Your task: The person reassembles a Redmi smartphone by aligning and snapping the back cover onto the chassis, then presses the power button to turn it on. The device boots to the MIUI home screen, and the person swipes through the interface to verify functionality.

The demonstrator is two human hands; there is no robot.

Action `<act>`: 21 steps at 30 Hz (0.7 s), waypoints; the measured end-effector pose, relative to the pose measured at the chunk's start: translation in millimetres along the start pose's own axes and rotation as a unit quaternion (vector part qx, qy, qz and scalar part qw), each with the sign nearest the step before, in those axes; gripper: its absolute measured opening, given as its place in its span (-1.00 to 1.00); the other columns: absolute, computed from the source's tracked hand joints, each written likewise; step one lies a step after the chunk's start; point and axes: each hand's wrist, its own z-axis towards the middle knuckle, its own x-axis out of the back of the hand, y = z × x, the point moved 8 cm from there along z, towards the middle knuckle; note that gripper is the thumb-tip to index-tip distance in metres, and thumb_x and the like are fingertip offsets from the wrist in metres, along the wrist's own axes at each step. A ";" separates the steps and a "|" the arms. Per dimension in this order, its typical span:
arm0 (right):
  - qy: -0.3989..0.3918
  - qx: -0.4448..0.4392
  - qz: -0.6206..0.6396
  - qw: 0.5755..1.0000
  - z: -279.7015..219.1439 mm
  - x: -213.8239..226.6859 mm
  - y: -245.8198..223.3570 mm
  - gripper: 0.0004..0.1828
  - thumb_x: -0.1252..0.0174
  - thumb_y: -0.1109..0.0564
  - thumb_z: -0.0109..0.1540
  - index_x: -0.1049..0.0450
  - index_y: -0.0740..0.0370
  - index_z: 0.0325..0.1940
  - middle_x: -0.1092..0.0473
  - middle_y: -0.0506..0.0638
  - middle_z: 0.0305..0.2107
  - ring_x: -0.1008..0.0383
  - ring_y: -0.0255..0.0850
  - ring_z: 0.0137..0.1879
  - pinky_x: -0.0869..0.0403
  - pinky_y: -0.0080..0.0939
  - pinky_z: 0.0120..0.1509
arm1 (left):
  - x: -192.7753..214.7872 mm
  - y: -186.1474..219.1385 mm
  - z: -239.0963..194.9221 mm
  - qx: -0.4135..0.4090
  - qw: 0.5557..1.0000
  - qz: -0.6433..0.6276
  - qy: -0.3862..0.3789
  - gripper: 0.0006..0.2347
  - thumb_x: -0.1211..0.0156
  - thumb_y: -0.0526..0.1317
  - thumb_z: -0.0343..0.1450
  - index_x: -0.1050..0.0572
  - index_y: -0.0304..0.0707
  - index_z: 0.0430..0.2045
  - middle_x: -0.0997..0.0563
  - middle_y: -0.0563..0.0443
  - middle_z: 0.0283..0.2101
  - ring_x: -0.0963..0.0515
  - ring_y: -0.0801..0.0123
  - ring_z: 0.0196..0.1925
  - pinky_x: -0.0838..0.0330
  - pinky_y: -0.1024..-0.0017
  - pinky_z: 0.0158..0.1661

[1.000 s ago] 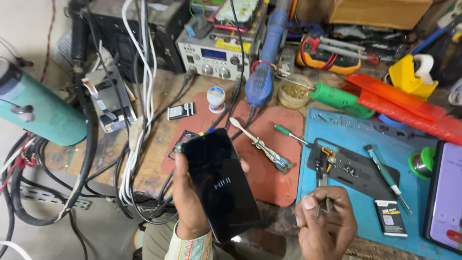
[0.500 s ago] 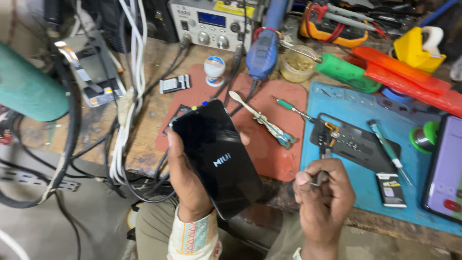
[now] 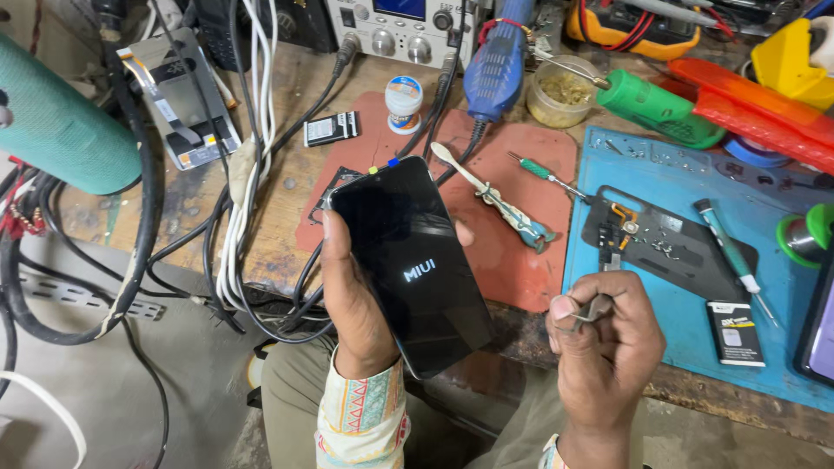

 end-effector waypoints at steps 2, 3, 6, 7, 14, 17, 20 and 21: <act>0.001 -0.001 -0.003 1.000 0.3 0.4 0.3 -0.75 -0.25 0.13 0.37 -0.33 0.31 -0.11 -0.27 -0.12 -0.54 -0.22 -0.44 -0.43 -0.25 -0.40 -0.35 | -0.5 -0.1 -0.2 0.005 1.000 -0.002 -0.007 -0.39 0.25 0.21 0.60 -0.40 -0.45 0.21 -0.64 -0.33 -0.17 -0.64 0.24 -0.25 -0.54 0.39 -0.24; 0.002 -0.002 -0.008 1.000 0.4 1.0 0.4 -0.75 -0.25 0.13 0.37 -0.33 0.32 -0.11 -0.27 -0.12 -0.53 -0.22 -0.43 -0.44 -0.25 -0.40 -0.35 | -1.0 -0.5 0.0 0.008 1.000 -0.003 -0.011 -0.39 0.26 0.21 0.61 -0.40 -0.45 0.21 -0.64 -0.33 -0.16 -0.63 0.25 -0.25 -0.54 0.39 -0.23; 0.008 -0.008 -0.016 1.000 -0.5 2.9 3.1 -0.74 -0.25 0.12 0.36 -0.33 0.32 -0.11 -0.28 -0.11 -0.52 -0.22 -0.43 -0.45 -0.24 -0.40 -0.37 | 0.8 -1.3 0.5 0.015 1.000 0.017 -0.007 -0.38 0.27 0.22 0.60 -0.41 -0.49 0.16 -0.64 -0.34 -0.16 -0.64 0.24 -0.25 -0.55 0.39 -0.24; 0.010 -0.011 -0.017 1.000 -0.8 3.6 4.1 -0.74 -0.25 0.12 0.35 -0.33 0.33 -0.11 -0.29 -0.10 -0.53 -0.22 -0.43 -0.45 -0.24 -0.41 -0.37 | 0.8 -1.9 0.8 0.018 1.000 0.014 -0.008 -0.38 0.27 0.22 0.60 -0.41 -0.48 0.16 -0.64 -0.34 -0.16 -0.64 0.24 -0.24 -0.55 0.39 -0.23; 0.000 -0.003 0.001 1.000 -2.0 3.9 5.9 -0.72 -0.25 0.09 0.38 -0.33 0.33 -0.09 -0.29 -0.10 -0.51 -0.22 -0.44 -0.44 -0.26 -0.41 -0.36 | 0.8 -0.5 0.7 0.009 1.000 0.013 -0.007 -0.38 0.27 0.22 0.60 -0.41 -0.48 0.16 -0.64 -0.35 -0.17 -0.64 0.21 -0.23 -0.54 0.38 -0.23; 0.002 -0.002 -0.005 1.000 -1.7 4.3 5.7 -0.72 -0.25 0.09 0.37 -0.33 0.33 -0.10 -0.30 -0.10 -0.51 -0.22 -0.44 -0.44 -0.25 -0.41 -0.36 | 0.7 -0.2 0.6 0.010 1.000 0.015 -0.003 -0.37 0.27 0.22 0.59 -0.41 -0.48 0.17 -0.64 -0.35 -0.17 -0.64 0.21 -0.23 -0.54 0.38 -0.23; 0.001 0.000 -0.005 1.000 -1.5 3.2 4.5 -0.73 -0.24 0.10 0.37 -0.33 0.33 -0.10 -0.31 -0.09 -0.51 -0.22 -0.44 -0.44 -0.25 -0.41 -0.36 | -0.3 0.4 0.1 0.013 1.000 0.016 -0.003 -0.37 0.27 0.23 0.60 -0.40 -0.49 0.16 -0.64 -0.36 -0.17 -0.64 0.22 -0.25 -0.54 0.38 -0.25; 0.001 0.001 0.001 1.000 -1.3 2.6 4.2 -0.73 -0.24 0.11 0.37 -0.33 0.33 -0.10 -0.31 -0.09 -0.51 -0.22 -0.44 -0.44 -0.25 -0.41 -0.36 | -0.9 0.5 0.1 0.013 1.000 0.016 -0.004 -0.37 0.27 0.23 0.60 -0.40 -0.50 0.16 -0.64 -0.36 -0.17 -0.63 0.22 -0.25 -0.54 0.38 -0.25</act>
